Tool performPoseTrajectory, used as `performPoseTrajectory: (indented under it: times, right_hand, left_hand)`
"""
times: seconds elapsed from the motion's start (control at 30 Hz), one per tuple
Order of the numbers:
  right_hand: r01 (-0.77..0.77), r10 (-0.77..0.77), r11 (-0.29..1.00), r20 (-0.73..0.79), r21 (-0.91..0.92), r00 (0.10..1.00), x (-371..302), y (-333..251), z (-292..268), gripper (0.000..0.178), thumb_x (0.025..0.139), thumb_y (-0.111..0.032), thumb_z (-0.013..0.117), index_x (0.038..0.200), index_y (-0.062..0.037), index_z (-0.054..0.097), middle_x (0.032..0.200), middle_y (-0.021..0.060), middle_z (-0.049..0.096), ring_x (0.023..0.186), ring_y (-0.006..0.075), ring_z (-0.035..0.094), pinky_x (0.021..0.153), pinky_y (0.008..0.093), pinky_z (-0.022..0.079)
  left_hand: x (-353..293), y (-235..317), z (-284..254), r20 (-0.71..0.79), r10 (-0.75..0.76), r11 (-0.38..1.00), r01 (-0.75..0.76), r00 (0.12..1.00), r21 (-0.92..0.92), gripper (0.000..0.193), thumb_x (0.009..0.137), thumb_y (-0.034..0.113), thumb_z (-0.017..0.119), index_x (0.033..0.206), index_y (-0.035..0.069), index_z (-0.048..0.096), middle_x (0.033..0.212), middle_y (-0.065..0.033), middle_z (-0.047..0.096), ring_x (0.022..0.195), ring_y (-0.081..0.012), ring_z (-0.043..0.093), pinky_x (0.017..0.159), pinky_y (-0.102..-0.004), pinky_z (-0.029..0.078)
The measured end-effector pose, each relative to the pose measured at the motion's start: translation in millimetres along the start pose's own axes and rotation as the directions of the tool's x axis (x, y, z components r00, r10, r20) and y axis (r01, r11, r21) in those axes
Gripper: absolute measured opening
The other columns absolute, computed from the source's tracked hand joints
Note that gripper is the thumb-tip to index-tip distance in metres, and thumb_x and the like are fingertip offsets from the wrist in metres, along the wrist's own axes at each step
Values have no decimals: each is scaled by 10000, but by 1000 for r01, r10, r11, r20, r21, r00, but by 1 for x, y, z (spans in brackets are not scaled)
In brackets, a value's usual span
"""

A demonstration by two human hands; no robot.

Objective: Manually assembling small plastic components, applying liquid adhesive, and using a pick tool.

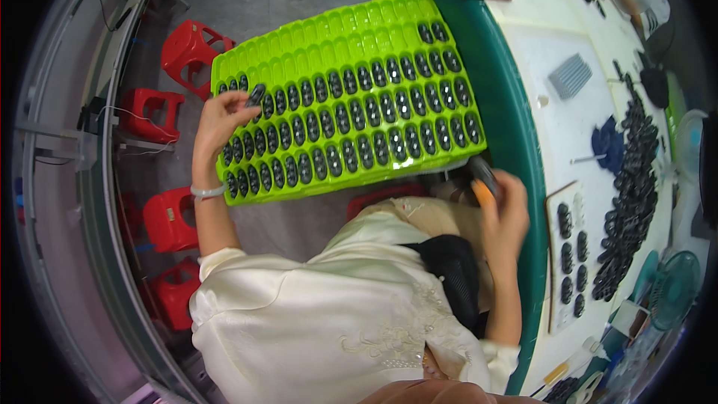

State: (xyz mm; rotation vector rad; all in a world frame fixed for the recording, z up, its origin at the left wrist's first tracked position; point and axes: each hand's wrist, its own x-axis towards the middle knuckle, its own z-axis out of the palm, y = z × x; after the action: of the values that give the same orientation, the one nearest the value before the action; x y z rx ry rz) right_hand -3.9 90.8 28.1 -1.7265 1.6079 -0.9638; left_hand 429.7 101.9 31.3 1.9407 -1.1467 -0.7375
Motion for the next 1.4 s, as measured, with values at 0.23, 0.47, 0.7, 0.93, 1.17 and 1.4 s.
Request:
performPoseTrajectory:
  times: [0.23,0.47,0.7,0.93,1.17,1.4]
  right_hand:
    - [88,-60,892,76,-444,995,204,9,141,360,748,-283,684,918,19,586,945,209,592,858,366,590,748,427,470]
    - [168,-124,676,114,-717,986,237,13,195,399,704,-383,697,799,-6,607,856,168,614,772,336,618,646,436,496]
    - [288,-281,732,112,-617,953,222,10,172,423,738,-412,673,803,2,617,811,167,603,735,344,595,635,420,469]
    - [6,21,991,199,-134,980,93,-3,75,190,756,-145,697,807,28,635,663,108,593,543,158,533,511,275,429]
    - [-263,213,941,-233,-214,949,-33,12,-92,212,726,-109,713,892,-7,628,698,47,559,569,118,500,530,246,418]
    - [-613,275,689,-643,-386,714,-136,50,-209,477,696,-127,710,1126,-38,522,1057,112,537,954,249,509,765,334,447]
  left_hand:
    - [-27,-74,-54,-98,-150,978,133,984,-164,259,717,25,699,946,-54,608,764,17,561,669,-40,496,593,-177,411]
    - [-11,-80,-56,-193,-213,946,153,958,-285,224,752,68,690,936,-42,624,762,15,594,693,-50,534,621,-189,438]
    - [69,-76,-5,-391,5,896,169,921,411,379,628,233,740,925,25,630,756,-125,634,717,-272,623,653,-372,491]
    - [109,-90,41,-327,68,760,163,943,629,424,627,308,761,865,4,585,773,-176,620,753,-351,602,654,-424,468]
    - [103,-75,30,-229,336,614,-28,914,789,537,721,326,722,1121,14,548,785,-130,605,700,-283,573,634,-363,460]
    - [11,193,233,495,759,545,-829,423,-128,423,697,81,720,1084,27,557,989,-122,580,879,-239,565,716,-323,456]
